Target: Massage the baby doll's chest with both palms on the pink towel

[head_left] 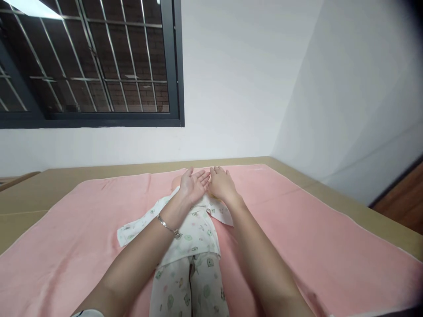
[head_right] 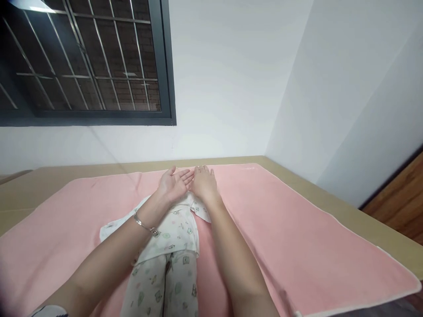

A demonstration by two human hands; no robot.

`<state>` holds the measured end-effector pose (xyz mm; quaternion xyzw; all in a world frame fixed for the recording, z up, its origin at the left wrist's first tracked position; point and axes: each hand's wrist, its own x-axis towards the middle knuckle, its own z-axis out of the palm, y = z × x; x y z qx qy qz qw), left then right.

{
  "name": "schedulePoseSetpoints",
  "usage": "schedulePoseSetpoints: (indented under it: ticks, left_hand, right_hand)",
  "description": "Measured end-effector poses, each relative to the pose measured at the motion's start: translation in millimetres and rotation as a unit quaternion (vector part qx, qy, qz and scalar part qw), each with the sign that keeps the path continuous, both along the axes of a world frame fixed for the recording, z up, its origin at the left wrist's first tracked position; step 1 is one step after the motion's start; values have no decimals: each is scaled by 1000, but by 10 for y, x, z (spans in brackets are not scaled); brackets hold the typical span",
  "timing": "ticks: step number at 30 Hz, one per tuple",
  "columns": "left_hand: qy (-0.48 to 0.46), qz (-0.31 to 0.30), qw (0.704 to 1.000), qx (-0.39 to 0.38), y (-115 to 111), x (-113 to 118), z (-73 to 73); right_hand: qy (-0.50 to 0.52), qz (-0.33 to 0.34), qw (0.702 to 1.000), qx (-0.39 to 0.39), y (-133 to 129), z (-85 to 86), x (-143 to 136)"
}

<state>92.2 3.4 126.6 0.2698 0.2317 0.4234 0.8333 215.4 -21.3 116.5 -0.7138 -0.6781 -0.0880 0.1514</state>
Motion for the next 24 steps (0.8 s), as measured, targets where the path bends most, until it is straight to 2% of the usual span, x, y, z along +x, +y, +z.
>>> schedulePoseSetpoints:
  ticks: [5,8,11,13,16,18,21,24]
  left_hand:
    - [38,13,999,-35,-305,-321,-60]
    - [91,39,992,-75,-475,-459,-31]
    - [53,35,997,-52,-637,-575,106]
    - [5,35,999,-1,-749,-666,223]
    - [17,108,990,87,-920,-817,335]
    - [57,174,967,176,-1045,-901,334]
    - [123,237,912,311,-1293,-977,243]
    - [181,224,863,416,-1628,-1011,117]
  right_hand:
    - [-60,-71,994,-60,-56,-15,-152]
    - [-35,-57,996,-53,-165,78,-351]
    - [108,59,992,-1,-391,167,-701]
    - [224,152,962,22,-626,174,-984]
    - [318,258,908,86,-1074,146,-1352]
    - [329,349,874,80,-1368,160,-1489]
    - [339,423,838,65,-1675,256,-1497]
    - [352,462,810,76,-1779,369,-1347]
